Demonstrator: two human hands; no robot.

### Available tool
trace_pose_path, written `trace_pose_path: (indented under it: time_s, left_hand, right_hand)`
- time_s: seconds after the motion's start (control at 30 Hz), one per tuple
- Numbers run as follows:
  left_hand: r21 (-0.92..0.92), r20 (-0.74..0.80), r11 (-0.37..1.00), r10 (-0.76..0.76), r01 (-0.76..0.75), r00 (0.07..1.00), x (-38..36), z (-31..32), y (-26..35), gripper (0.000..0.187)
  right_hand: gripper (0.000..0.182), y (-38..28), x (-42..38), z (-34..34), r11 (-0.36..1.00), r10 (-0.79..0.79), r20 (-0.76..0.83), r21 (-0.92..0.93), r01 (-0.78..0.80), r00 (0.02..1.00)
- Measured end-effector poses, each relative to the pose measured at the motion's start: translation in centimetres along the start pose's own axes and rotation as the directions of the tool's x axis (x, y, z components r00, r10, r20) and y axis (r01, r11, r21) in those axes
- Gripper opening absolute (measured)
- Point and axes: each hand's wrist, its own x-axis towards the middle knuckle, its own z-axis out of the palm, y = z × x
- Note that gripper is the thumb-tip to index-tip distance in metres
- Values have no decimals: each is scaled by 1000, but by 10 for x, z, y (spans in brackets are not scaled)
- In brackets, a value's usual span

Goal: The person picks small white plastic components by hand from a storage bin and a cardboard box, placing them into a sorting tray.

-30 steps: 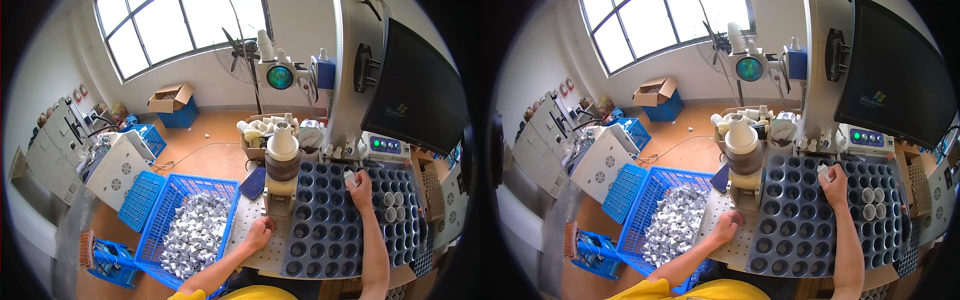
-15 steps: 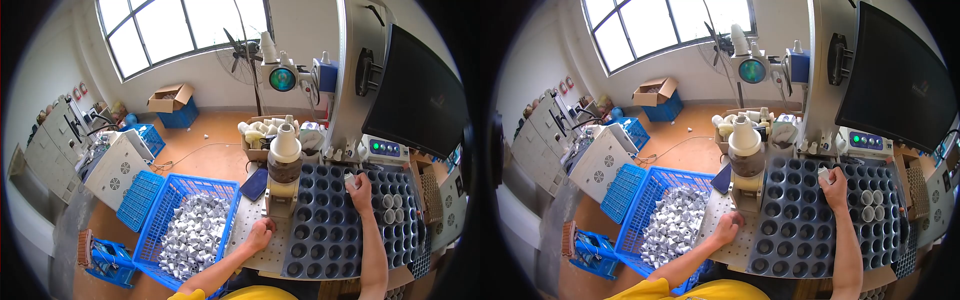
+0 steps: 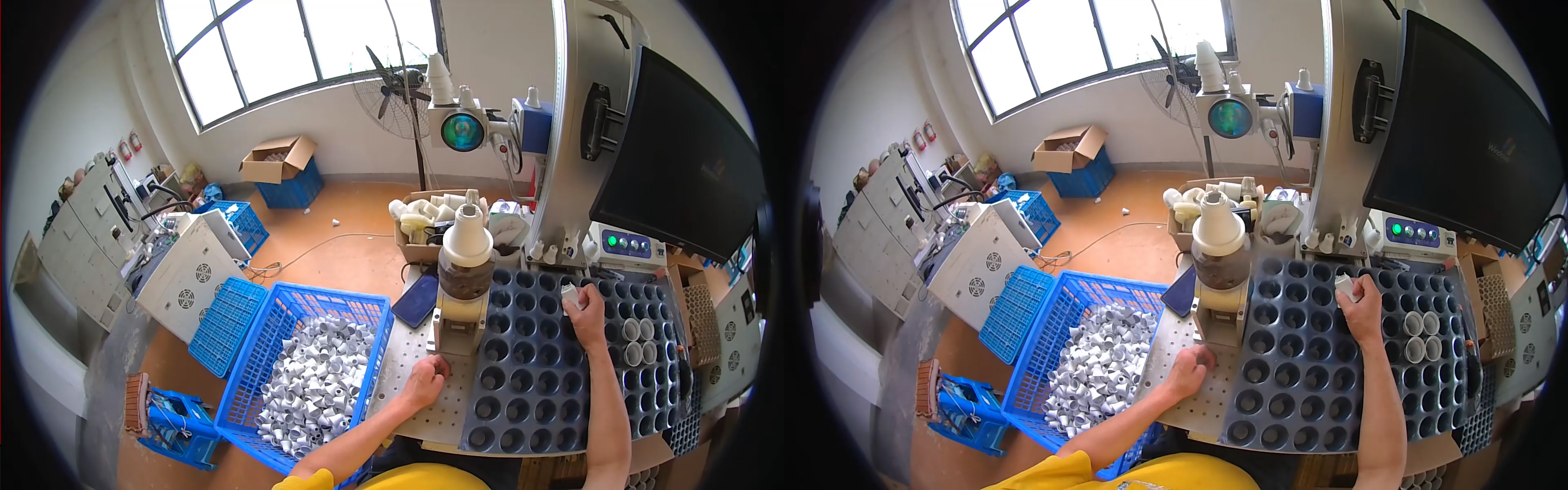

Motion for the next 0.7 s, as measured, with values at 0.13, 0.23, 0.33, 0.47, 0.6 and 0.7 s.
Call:
trace_pose_path:
  time_s: [0.13,0.23,0.33,0.47,0.6,0.7]
  left_hand:
    - [30,21,998,-56,55,998,1,-2,6,21]
    - [28,17,999,-22,22,1000,1,-3,8,20]
    - [4,-8,1000,14,-14,1000,1,-2,7,17]
    - [-59,-31,997,-42,40,999,6,-10,-1,23]
    - [-241,-294,971,-71,-2,953,33,-45,16,31]
    - [-180,-467,978,6,-101,884,76,-87,62,28]
  right_hand:
    - [36,-5,-1,-2,1000,-4,4,-26,4,1000]
    - [36,-3,-1,-1,1000,-16,-6,-8,15,1000]
    - [36,-5,-1,-4,996,25,16,-87,-24,1000]
    - [36,-7,-1,-2,998,-20,1,-57,20,1000]
    - [38,-10,-1,-6,991,-7,25,-134,10,1000]
    - [38,-10,-2,-6,990,0,29,-142,4,1000]
